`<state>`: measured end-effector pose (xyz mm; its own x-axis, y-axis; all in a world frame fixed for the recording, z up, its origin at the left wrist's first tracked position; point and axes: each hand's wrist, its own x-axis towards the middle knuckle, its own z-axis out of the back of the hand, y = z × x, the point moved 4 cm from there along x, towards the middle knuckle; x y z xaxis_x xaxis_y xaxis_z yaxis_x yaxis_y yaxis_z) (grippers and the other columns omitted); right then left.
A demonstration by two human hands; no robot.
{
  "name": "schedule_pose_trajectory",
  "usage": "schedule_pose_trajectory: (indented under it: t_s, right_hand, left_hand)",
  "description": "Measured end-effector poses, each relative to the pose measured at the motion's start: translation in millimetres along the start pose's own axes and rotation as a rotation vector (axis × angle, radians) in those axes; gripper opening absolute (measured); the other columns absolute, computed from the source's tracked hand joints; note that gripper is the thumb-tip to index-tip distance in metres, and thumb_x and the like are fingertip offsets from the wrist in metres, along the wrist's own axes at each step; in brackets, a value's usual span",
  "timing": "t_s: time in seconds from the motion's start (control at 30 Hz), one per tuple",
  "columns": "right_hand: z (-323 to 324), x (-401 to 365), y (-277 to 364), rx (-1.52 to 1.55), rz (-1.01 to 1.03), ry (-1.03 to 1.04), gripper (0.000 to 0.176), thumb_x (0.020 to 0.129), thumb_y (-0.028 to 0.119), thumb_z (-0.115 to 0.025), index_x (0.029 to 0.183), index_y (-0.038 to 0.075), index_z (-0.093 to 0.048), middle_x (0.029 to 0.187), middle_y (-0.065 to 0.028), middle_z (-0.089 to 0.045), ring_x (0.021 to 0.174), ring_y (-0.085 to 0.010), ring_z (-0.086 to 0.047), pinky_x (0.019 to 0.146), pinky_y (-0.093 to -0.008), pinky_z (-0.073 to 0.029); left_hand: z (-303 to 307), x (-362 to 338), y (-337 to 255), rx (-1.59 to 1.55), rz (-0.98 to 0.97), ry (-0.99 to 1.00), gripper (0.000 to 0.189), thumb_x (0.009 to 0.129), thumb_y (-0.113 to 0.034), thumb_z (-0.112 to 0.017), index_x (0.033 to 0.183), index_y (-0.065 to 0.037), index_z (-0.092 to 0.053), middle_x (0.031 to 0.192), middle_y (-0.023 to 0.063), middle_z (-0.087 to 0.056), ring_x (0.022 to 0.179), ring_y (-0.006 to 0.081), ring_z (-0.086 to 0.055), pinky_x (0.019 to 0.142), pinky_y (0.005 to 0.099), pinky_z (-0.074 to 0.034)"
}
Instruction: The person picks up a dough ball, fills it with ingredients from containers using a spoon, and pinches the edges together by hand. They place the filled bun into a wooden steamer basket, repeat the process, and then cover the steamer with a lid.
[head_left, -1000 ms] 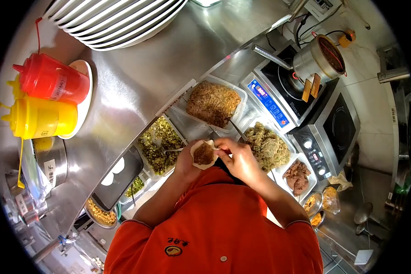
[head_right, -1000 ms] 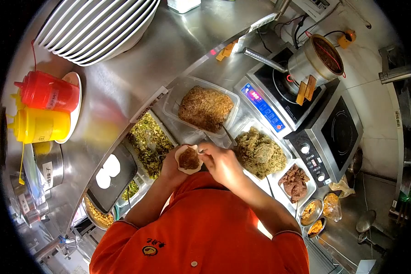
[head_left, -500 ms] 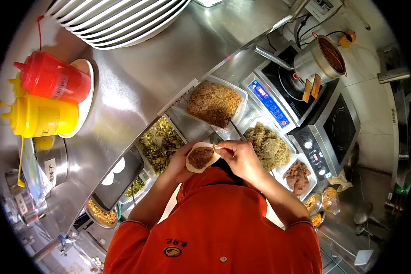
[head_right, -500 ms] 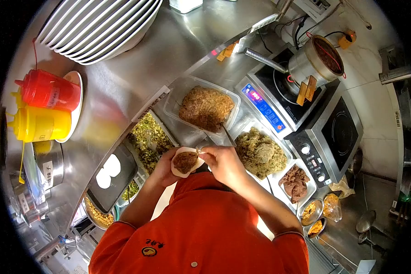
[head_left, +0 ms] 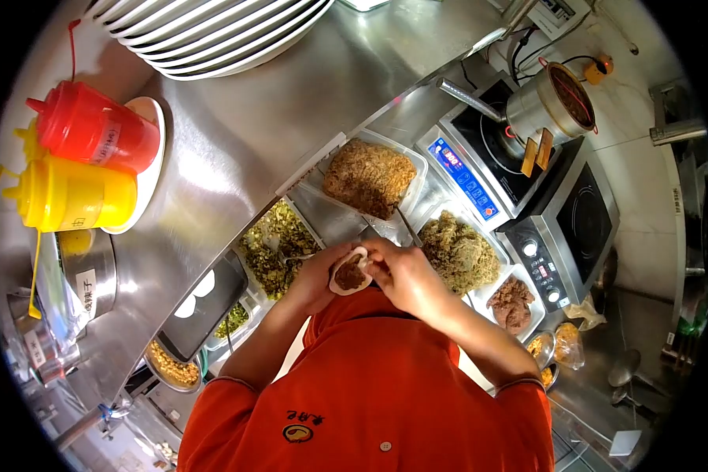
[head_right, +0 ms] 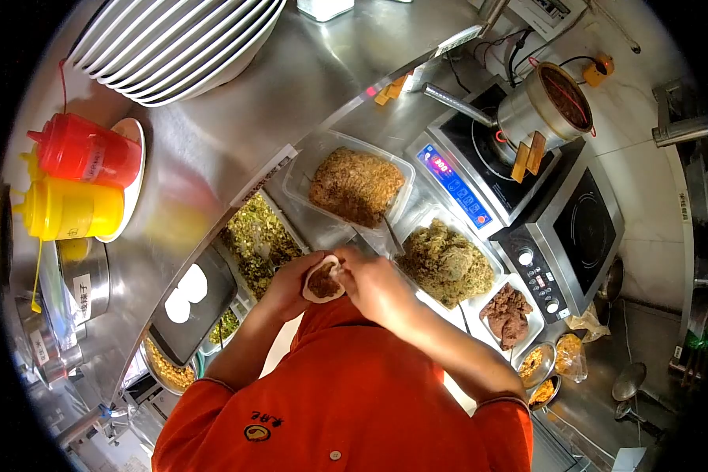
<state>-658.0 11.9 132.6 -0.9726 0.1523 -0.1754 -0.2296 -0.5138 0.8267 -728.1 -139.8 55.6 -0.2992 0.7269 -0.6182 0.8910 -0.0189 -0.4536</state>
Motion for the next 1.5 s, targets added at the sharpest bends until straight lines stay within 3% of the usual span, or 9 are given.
schedule_pose_trajectory:
  t_s: [0.2, 0.33, 0.43, 0.57, 0.8, 0.93, 1.13, 1.23, 1.5]
  right_hand:
    - [10, -8, 14, -0.102, 0.237, -0.084, 0.013, 0.092, 0.002, -0.069, 0.104, -0.003, -0.071, 0.095, -0.022, -0.073, 0.076, -0.0354, -0.073, 0.069, -0.0423, -0.059]
    - [4, -2, 13, -0.043, -0.006, 0.091, 0.019, 0.091, 0.0, -0.068, 0.11, -0.004, -0.067, 0.096, -0.023, -0.073, 0.079, -0.0377, -0.073, 0.07, -0.0424, -0.06]
    - [8, -7, 14, -0.21, 0.286, -0.033, 0.03, 0.093, 0.003, -0.067, 0.122, -0.003, -0.061, 0.088, -0.0239, -0.071, 0.073, -0.0366, -0.072, 0.065, -0.0434, -0.058]
    - [3, -6, 31, -0.211, -0.064, 0.232, 0.014, 0.095, 0.005, -0.064, 0.104, -0.004, -0.07, 0.086, -0.0239, -0.071, 0.077, -0.0376, -0.072, 0.067, -0.0446, -0.058]
    - [3, -11, 28, -0.214, 0.22, 0.013, 0.018, 0.094, 0.008, -0.066, 0.11, -0.001, -0.068, 0.084, -0.025, -0.071, 0.079, -0.0377, -0.072, 0.071, -0.0447, -0.059]
    - [-1, 8, 22, -0.057, 0.036, 0.099, 0.014, 0.092, 0.006, -0.068, 0.104, -0.001, -0.068, 0.085, -0.0233, -0.071, 0.078, -0.0374, -0.072, 0.071, -0.0448, -0.059]
    - [2, -1, 27, -0.133, 0.266, 0.025, 0.008, 0.092, 0.001, -0.067, 0.099, -0.002, -0.069, 0.094, -0.0202, -0.073, 0.081, -0.0378, -0.073, 0.074, -0.0411, -0.061]
    - [-5, 6, 23, -0.061, -0.036, 0.145, 0.01, 0.092, 0.003, -0.066, 0.101, -0.001, -0.068, 0.093, -0.0217, -0.072, 0.082, -0.0396, -0.072, 0.076, -0.0419, -0.06]
    - [-12, 1, 20, -0.136, 0.135, 0.05, 0.014, 0.092, 0.004, -0.067, 0.104, -0.001, -0.065, 0.086, -0.0235, -0.07, 0.079, -0.0404, -0.07, 0.068, -0.0451, -0.057]
  left_hand:
    - [15, 2, 7, -0.148, -0.015, 0.175, 0.04, 0.109, -0.022, -0.037, 0.133, 0.003, -0.057, 0.126, 0.0142, -0.065, 0.109, 0.0221, -0.066, 0.096, 0.0362, -0.054]
    - [1, 0, 4, -0.113, 0.015, 0.099, 0.039, 0.109, -0.025, -0.039, 0.127, 0.003, -0.06, 0.121, 0.0146, -0.067, 0.109, 0.0231, -0.067, 0.095, 0.0369, -0.054]
    - [12, 3, 4, -0.207, 0.032, 0.144, 0.039, 0.109, -0.026, -0.039, 0.123, 0.002, -0.062, 0.117, 0.0143, -0.068, 0.108, 0.0233, -0.067, 0.095, 0.0366, -0.054]
    - [16, 6, 10, -0.054, -0.003, 0.126, 0.039, 0.109, -0.028, -0.04, 0.122, 0.003, -0.062, 0.117, 0.0147, -0.069, 0.108, 0.0234, -0.067, 0.096, 0.037, -0.054]
    - [18, 3, 8, -0.221, 0.007, 0.236, 0.04, 0.11, -0.031, -0.041, 0.121, 0.001, -0.063, 0.112, 0.0112, -0.069, 0.102, 0.0203, -0.067, 0.091, 0.0362, -0.055]
    - [14, 4, 9, -0.147, -0.006, 0.101, 0.038, 0.109, -0.031, -0.042, 0.12, 0.0, -0.062, 0.113, 0.0101, -0.067, 0.102, 0.0186, -0.066, 0.089, 0.0357, -0.055]
    - [29, 8, 13, -0.2, -0.053, 0.177, 0.037, 0.109, -0.032, -0.044, 0.117, -0.001, -0.062, 0.113, 0.0092, -0.067, 0.101, 0.0173, -0.066, 0.086, 0.0336, -0.056]
    - [19, 7, 10, -0.149, -0.091, 0.08, 0.035, 0.108, -0.03, -0.045, 0.115, -0.001, -0.063, 0.11, 0.0093, -0.068, 0.097, 0.0172, -0.067, 0.084, 0.0328, -0.056]
    - [26, 6, 9, -0.179, -0.093, 0.105, 0.033, 0.109, -0.029, -0.045, 0.113, -0.003, -0.064, 0.108, 0.0083, -0.069, 0.094, 0.0167, -0.068, 0.076, 0.032, -0.058]
